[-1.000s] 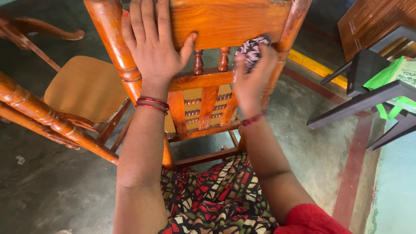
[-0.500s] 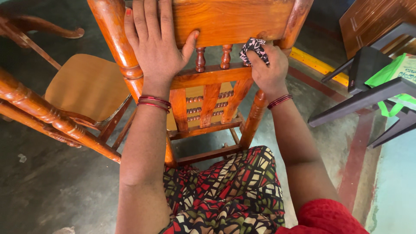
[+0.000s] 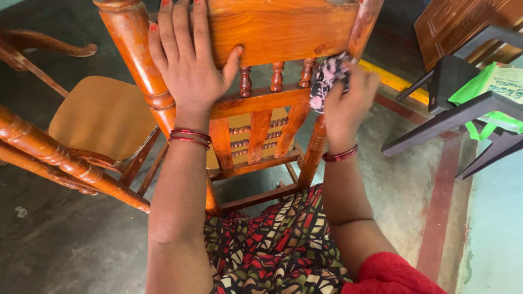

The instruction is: The person wipes the backrest of a wooden chair with a patterned cloth. They hold the chair with one hand and wipe the vertical spindles and horizontal rails with the other hand, moving from top to bottom and side to side.

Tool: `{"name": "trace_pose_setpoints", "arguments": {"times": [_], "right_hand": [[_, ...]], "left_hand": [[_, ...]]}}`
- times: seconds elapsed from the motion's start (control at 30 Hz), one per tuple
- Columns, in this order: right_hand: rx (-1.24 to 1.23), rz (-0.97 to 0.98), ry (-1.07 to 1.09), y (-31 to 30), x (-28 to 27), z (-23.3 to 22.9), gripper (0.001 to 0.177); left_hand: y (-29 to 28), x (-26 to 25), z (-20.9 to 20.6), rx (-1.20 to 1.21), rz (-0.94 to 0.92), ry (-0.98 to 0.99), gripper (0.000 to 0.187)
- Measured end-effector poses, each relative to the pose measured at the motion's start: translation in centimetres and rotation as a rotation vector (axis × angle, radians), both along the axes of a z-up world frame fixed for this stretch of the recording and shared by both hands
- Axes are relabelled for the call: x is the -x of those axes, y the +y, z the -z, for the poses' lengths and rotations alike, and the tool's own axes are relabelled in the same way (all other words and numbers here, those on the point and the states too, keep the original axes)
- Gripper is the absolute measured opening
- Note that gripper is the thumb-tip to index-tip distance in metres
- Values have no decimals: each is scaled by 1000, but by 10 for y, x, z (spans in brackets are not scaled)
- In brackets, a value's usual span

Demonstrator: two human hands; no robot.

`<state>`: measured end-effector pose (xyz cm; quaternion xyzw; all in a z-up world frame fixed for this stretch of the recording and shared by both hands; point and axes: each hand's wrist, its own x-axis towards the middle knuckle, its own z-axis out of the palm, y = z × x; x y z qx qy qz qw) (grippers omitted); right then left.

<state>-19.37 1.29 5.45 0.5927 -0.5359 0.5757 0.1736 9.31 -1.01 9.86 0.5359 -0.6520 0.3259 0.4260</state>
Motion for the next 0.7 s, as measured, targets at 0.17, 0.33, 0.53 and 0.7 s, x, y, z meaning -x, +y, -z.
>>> {"name": "trace_pose_setpoints", "arguments": {"times": [0.17, 0.33, 0.53, 0.7], "right_hand": [[186, -647, -145, -29, -74, -47, 42], [363, -309, 501, -77, -138, -77, 48], [224, -220, 557, -113, -98, -96, 27], [343, -172, 375, -126, -67, -77, 29]], "left_hand": [[-2, -1, -1, -8, -14, -21, 79], [-10, -1, -2, 14, -64, -23, 68], [-19, -1, -6, -20, -30, -19, 77], [-22, -4, -5, -12, -36, -33, 77]]}}
